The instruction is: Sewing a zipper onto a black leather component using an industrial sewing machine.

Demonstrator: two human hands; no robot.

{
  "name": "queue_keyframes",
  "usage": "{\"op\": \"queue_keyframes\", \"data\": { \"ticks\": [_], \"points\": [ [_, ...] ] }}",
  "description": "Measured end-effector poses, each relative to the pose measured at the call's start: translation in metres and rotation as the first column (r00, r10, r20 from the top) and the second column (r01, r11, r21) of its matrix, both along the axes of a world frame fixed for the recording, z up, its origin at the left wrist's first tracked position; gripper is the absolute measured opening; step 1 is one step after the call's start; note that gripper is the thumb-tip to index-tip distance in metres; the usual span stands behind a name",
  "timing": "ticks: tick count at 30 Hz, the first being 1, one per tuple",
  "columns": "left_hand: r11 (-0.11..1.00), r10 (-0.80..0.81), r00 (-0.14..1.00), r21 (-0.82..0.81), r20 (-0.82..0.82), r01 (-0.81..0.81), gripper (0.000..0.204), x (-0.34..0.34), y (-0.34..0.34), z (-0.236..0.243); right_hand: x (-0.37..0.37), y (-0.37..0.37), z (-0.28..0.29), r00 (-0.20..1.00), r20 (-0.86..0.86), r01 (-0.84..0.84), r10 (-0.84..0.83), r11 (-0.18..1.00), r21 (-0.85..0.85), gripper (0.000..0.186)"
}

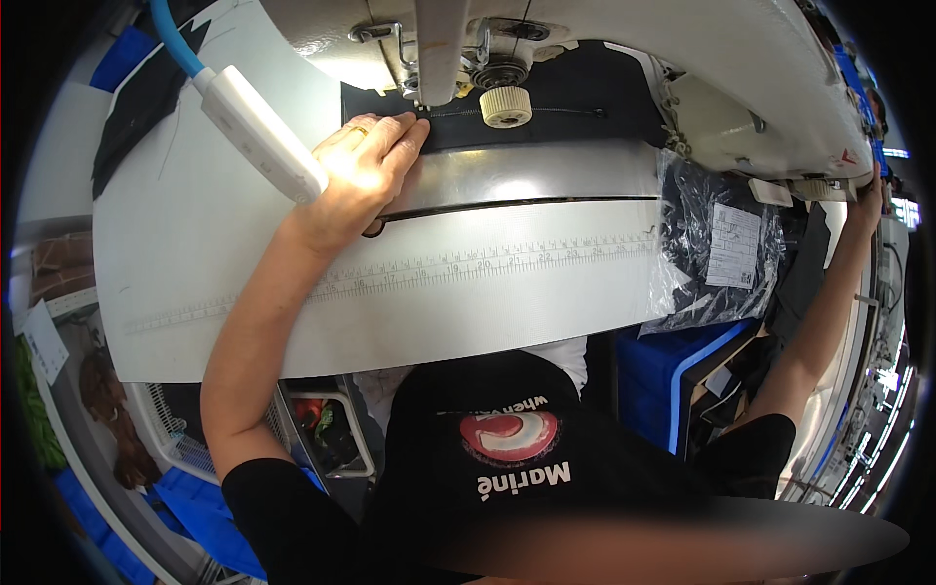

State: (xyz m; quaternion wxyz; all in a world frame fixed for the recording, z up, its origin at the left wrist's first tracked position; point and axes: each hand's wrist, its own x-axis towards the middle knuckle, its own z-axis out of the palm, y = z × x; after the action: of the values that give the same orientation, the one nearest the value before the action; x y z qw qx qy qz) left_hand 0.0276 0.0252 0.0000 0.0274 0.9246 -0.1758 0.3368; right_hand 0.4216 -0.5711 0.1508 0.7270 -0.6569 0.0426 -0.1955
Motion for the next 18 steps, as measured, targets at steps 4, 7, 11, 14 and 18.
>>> {"op": "queue_keyframes", "data": {
  "ticks": [4,7,11,14,18],
  "points": [
    [1.000,-0.010,0.999,0.020,-0.032,0.011,0.030,-0.002,0.003,0.000,-0.012,-0.003,-0.033,0.984,0.161,-0.101,0.076,0.983,0.151,0.039],
    [1.000,-0.005,0.999,0.022,-0.042,0.006,0.029,-0.003,0.006,-0.002,-0.018,-0.006,-0.033,0.955,0.277,-0.174,0.109,0.960,0.221,0.041],
    [0.997,-0.052,0.996,-0.055,-0.069,0.049,0.027,-0.007,0.008,-0.001,-0.001,-0.009,0.017,0.998,0.062,-0.016,0.031,0.973,-0.228,0.039],
    [0.998,-0.032,0.997,-0.061,-0.070,0.027,0.025,-0.010,0.005,0.000,0.022,-0.005,0.051,0.990,0.013,0.126,-0.138,0.855,-0.503,0.037],
    [0.994,-0.013,1.000,-0.110,-0.027,0.010,0.021,-0.010,0.001,0.000,0.039,0.006,0.063,0.993,-0.066,0.058,-0.097,0.895,-0.442,0.038]
  ]
}}
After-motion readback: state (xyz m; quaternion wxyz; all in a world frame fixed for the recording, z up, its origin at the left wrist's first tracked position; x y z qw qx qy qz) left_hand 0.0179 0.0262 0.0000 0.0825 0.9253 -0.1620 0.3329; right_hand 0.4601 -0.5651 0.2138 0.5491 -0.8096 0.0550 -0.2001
